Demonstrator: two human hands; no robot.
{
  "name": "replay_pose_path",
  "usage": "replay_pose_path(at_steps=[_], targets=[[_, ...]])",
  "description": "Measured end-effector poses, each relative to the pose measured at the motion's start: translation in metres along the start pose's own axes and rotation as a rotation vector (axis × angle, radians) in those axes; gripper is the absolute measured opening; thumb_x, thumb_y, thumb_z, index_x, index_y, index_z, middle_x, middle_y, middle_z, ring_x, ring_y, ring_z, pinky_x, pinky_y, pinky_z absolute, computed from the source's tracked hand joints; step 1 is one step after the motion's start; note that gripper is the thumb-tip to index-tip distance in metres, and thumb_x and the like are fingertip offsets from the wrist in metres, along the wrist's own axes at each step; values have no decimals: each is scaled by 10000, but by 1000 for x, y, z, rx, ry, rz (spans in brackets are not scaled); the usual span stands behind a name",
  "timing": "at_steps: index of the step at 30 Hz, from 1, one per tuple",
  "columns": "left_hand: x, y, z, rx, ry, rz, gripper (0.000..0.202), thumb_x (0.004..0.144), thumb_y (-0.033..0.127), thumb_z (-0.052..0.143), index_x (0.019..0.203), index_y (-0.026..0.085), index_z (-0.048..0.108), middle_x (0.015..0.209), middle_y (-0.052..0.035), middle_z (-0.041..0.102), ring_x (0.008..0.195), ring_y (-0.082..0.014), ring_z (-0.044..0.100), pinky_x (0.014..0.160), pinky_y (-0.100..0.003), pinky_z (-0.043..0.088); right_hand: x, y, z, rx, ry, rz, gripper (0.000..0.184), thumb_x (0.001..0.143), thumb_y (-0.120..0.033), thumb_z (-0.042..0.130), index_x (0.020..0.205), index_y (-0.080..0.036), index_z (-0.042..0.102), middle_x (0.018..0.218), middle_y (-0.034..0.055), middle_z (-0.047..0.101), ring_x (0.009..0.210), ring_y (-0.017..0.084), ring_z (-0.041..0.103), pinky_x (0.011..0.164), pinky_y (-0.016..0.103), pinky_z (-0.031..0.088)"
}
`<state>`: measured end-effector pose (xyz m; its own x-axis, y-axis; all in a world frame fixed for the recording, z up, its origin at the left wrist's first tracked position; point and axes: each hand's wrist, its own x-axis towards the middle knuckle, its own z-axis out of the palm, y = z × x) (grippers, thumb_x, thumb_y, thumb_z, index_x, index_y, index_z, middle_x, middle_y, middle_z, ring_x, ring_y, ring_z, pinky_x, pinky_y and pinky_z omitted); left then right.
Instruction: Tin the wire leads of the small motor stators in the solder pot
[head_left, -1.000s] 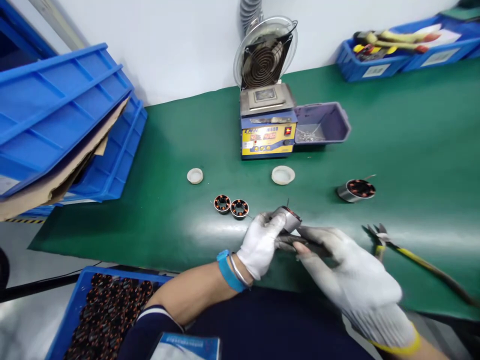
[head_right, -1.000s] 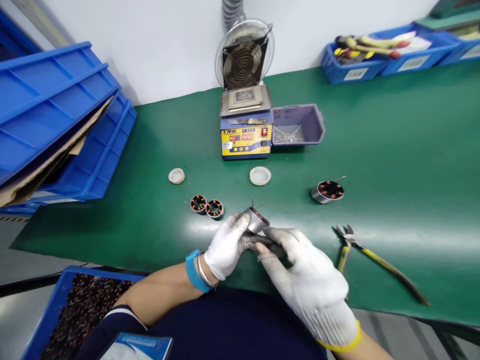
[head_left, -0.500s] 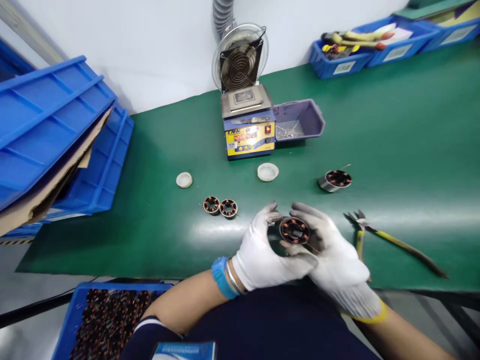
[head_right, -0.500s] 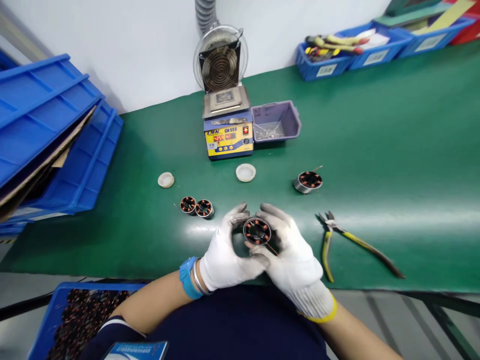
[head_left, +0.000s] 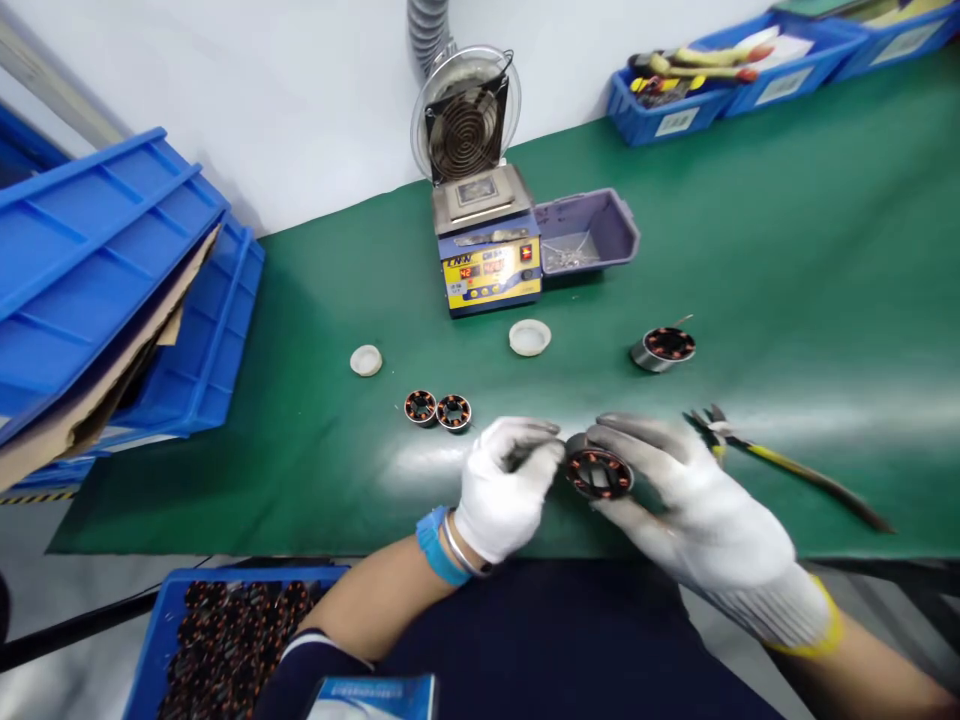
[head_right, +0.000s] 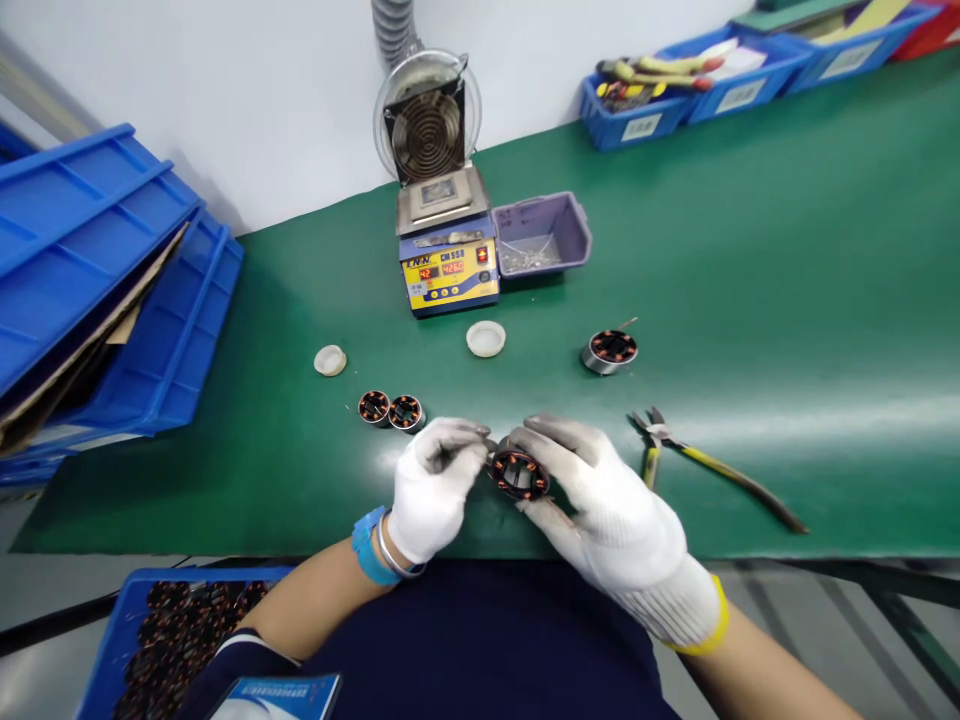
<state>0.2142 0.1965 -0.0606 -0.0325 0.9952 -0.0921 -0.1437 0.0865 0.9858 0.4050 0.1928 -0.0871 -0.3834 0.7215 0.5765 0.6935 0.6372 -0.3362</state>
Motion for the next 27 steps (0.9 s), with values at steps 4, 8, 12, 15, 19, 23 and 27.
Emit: replay_pose_path(at_steps=[4, 8, 12, 15, 19, 23, 27], targets=[[-3, -1, -3, -43, 114, 41, 180, 849, 374, 704, 853, 205, 642, 1057, -104, 714, 884, -240, 734, 888, -430, 593, -4, 6, -9, -47, -65, -25, 370, 972, -301, 532, 1332, -215, 523, 1286, 143, 609, 1178, 231, 645, 920, 382, 611], [-3, -3, -10, 451, -258, 504, 368, 751, 360, 784, 1084, 226, 702, 1453, -145, 580, 1353, -353, 560, 1146, -507, 447, -10, 7, -11, -6, -141, -96, 458, 961, -218, 488, 1417, -255, 496, 1438, 154, 550, 1291, 254, 613, 953, 382, 614], [10, -16, -13, 875, -341, 754, 458, 799, 553, 709, 1082, 193, 699, 1356, -178, 634, 1302, -388, 581, 1058, -555, 510, -9, 5, -14, -30, -195, -117, 465, 961, -174, 481, 1422, -230, 494, 1445, 179, 544, 1263, 256, 637, 942, 358, 624], [16, -23, -13, 985, -349, 721, 545, 799, 716, 662, 897, 181, 691, 1103, -175, 701, 1076, -368, 680, 905, -522, 580, -5, 4, -20, -60, -220, -154, 442, 967, -178, 498, 1409, -203, 495, 1392, 188, 568, 1184, 230, 671, 886, 316, 633], [14, -20, -14, 878, -330, 649, 540, 804, 701, 683, 967, 187, 707, 1088, -154, 691, 991, -308, 692, 867, -460, 587, -2, 4, -28, -60, -250, -136, 491, 969, -193, 494, 1455, -251, 452, 1447, 166, 526, 1212, 225, 655, 900, 316, 627], [14, -18, -14, 760, -378, 742, 426, 831, 607, 717, 944, 196, 725, 1136, -145, 685, 1040, -287, 675, 900, -426, 564, -3, 3, -29, -74, -253, -149, 453, 973, -181, 471, 1424, -231, 471, 1438, 171, 525, 1180, 208, 664, 873, 291, 631], [14, -14, -12, 708, -469, 544, 408, 855, 569, 696, 683, 204, 629, 819, -79, 652, 787, -215, 642, 800, -390, 542, -4, 2, -27, -82, -203, -135, 385, 974, -169, 458, 1355, -203, 506, 1384, 184, 558, 1146, 210, 673, 843, 289, 628]])
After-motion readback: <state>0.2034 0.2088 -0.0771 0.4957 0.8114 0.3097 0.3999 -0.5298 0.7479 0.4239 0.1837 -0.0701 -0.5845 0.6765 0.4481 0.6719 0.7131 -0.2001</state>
